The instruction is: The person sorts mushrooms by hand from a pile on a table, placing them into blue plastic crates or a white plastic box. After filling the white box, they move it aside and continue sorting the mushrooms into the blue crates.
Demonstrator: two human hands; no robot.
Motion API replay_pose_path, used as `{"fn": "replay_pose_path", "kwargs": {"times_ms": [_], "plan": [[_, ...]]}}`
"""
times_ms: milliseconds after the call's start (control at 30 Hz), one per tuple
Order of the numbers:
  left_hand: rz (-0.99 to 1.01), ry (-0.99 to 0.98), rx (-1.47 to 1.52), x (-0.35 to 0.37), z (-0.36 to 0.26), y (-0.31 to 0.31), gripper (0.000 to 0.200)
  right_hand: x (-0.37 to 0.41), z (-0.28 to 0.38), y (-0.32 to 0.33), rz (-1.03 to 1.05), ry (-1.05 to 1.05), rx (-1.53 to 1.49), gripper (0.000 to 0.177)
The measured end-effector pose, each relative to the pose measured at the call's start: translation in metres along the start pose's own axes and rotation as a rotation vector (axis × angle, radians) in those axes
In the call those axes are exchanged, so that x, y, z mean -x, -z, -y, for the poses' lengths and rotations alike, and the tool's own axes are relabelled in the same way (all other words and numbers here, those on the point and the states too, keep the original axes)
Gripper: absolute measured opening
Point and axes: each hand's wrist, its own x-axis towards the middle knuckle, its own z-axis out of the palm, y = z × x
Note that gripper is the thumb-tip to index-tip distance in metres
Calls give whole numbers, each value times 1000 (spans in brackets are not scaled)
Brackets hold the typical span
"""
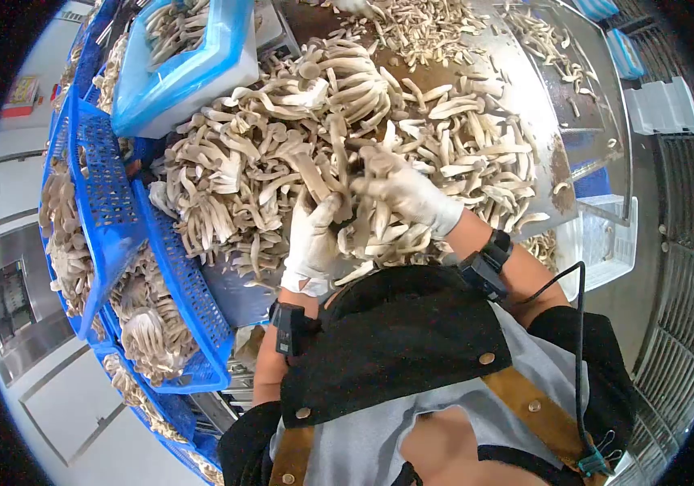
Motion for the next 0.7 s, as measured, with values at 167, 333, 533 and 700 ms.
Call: {"fn": "replay_pose_path", "kwargs": {"times_ms": [167, 333, 533, 700], "plan": [[54, -31, 2, -7, 10, 13, 49, -9, -12, 11, 50, -158, 21, 70], [-19, 44, -73, -2, 12, 6, 41, -5, -8, -17, -77, 141, 372, 75], [-69, 66, -209, -9, 17, 16, 29, -27, -32, -16, 57, 82, -259, 73], [-217, 78, 176, -10, 6, 12, 48, -30, 15, -6, -269, -187, -131, 97]]}}
